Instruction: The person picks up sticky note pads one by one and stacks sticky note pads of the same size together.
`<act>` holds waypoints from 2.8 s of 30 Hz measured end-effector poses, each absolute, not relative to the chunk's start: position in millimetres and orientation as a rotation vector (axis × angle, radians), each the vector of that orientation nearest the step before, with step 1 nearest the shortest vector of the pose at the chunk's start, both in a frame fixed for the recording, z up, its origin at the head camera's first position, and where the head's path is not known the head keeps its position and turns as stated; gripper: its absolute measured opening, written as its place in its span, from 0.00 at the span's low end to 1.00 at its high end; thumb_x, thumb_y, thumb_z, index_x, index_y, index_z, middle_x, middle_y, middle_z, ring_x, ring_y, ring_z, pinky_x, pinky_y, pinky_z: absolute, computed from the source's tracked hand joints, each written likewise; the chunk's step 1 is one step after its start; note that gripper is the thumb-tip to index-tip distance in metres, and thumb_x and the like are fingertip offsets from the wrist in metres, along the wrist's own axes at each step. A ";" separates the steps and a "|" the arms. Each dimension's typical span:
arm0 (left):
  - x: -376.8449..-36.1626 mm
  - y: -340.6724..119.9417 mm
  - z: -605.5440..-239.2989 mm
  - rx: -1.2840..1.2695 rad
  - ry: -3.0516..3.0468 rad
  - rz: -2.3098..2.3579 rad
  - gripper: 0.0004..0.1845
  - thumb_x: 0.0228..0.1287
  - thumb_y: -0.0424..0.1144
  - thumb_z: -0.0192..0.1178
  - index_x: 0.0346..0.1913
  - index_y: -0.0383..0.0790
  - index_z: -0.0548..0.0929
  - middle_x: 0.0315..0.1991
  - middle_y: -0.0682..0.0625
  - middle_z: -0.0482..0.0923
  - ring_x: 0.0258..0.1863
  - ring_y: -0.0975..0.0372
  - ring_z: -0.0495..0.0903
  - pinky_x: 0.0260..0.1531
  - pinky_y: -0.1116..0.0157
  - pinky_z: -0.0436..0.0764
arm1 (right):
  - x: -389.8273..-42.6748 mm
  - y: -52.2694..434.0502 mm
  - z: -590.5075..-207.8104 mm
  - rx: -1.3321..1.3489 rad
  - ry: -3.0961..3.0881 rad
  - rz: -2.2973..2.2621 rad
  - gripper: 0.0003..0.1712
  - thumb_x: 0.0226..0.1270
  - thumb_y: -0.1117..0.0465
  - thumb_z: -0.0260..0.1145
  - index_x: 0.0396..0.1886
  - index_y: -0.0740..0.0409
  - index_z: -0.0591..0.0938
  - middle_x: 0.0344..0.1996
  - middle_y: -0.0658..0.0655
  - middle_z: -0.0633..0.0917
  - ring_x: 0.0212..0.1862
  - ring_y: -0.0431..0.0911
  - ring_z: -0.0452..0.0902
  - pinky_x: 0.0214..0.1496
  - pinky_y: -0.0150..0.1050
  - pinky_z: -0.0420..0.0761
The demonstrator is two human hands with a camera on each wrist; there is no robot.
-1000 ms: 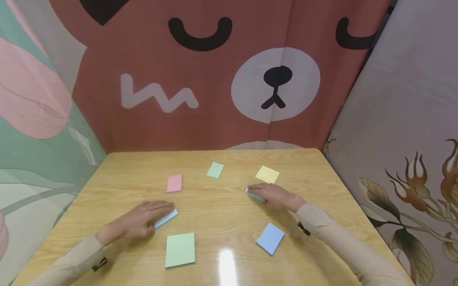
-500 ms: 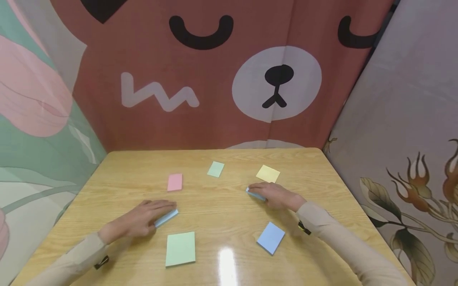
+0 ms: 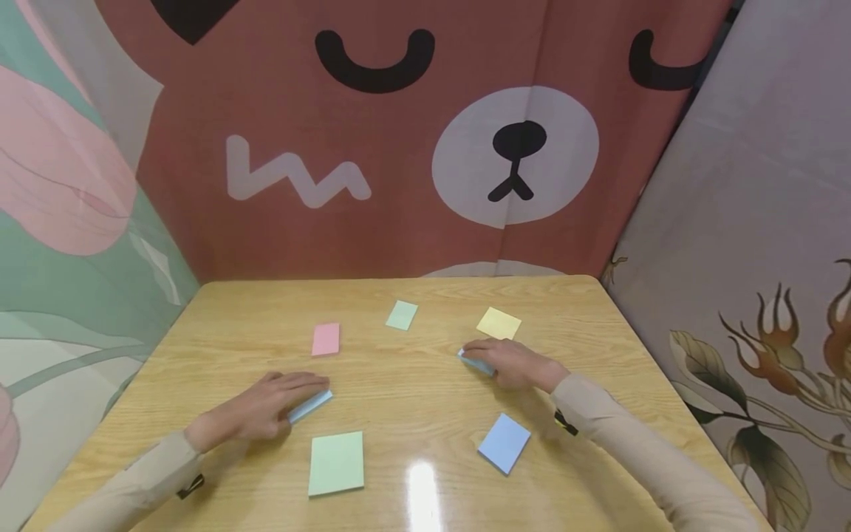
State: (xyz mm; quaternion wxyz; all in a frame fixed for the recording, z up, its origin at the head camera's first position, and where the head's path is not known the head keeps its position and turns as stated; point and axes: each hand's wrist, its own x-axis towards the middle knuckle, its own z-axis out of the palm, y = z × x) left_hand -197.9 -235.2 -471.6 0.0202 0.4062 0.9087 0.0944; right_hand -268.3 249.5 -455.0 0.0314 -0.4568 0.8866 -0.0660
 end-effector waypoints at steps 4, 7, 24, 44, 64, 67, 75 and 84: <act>-198.5 -234.7 -468.3 1.255 2.795 0.308 0.40 0.52 0.29 0.60 0.73 0.40 0.67 0.72 0.47 0.65 0.70 0.49 0.63 0.58 0.38 0.67 | -267.3 249.5 -452.1 -1.380 2.725 -0.189 0.43 0.46 0.86 0.56 0.67 0.65 0.73 0.66 0.65 0.72 0.64 0.62 0.70 0.42 0.44 0.78; -199.6 -234.3 -462.9 1.263 2.757 0.341 0.40 0.52 0.29 0.62 0.73 0.38 0.67 0.72 0.45 0.64 0.70 0.47 0.62 0.61 0.38 0.66 | -267.5 250.2 -449.3 -1.380 2.717 -0.182 0.44 0.46 0.85 0.57 0.69 0.64 0.72 0.67 0.65 0.71 0.66 0.62 0.68 0.43 0.44 0.78; -205.5 -236.6 -443.8 1.262 2.557 0.502 0.41 0.52 0.24 0.68 0.72 0.36 0.67 0.71 0.40 0.64 0.69 0.44 0.63 0.63 0.41 0.66 | -270.1 247.4 -439.6 -1.326 2.589 -0.172 0.46 0.49 0.87 0.59 0.72 0.65 0.67 0.72 0.64 0.65 0.71 0.60 0.61 0.42 0.40 0.73; -207.9 -218.5 -437.3 1.153 2.509 0.333 0.47 0.48 0.23 0.73 0.74 0.37 0.65 0.73 0.43 0.61 0.72 0.45 0.58 0.55 0.45 0.74 | -274.6 244.4 -443.4 -1.315 2.588 -0.171 0.42 0.51 0.86 0.60 0.69 0.64 0.71 0.71 0.63 0.67 0.70 0.60 0.63 0.45 0.43 0.75; -212.9 -214.9 -435.7 1.156 2.501 0.316 0.46 0.45 0.29 0.78 0.71 0.41 0.70 0.70 0.43 0.67 0.68 0.48 0.66 0.58 0.45 0.73 | -274.0 245.7 -447.1 -1.315 2.590 -0.237 0.39 0.54 0.84 0.64 0.68 0.63 0.72 0.70 0.64 0.68 0.69 0.60 0.65 0.53 0.50 0.78; -214.0 -214.0 -435.4 1.131 2.507 0.309 0.46 0.46 0.33 0.78 0.71 0.42 0.70 0.70 0.44 0.67 0.67 0.48 0.66 0.59 0.46 0.72 | -274.5 245.7 -447.6 -1.311 2.589 -0.233 0.39 0.55 0.83 0.64 0.68 0.63 0.72 0.70 0.63 0.68 0.69 0.60 0.65 0.52 0.48 0.78; -213.2 -207.7 -437.7 1.211 2.564 0.316 0.46 0.46 0.38 0.79 0.70 0.38 0.70 0.62 0.42 0.71 0.58 0.50 0.74 0.53 0.49 0.77 | -274.5 245.7 -448.1 -1.307 2.591 -0.232 0.38 0.55 0.83 0.65 0.68 0.62 0.72 0.70 0.63 0.68 0.68 0.60 0.65 0.52 0.49 0.78; -214.6 -196.6 -443.4 1.105 2.601 0.355 0.46 0.53 0.45 0.75 0.73 0.38 0.65 0.59 0.42 0.70 0.53 0.54 0.74 0.50 0.52 0.78 | -273.8 245.4 -449.4 -1.299 2.597 -0.233 0.39 0.55 0.82 0.67 0.68 0.62 0.72 0.69 0.63 0.69 0.67 0.60 0.66 0.50 0.48 0.79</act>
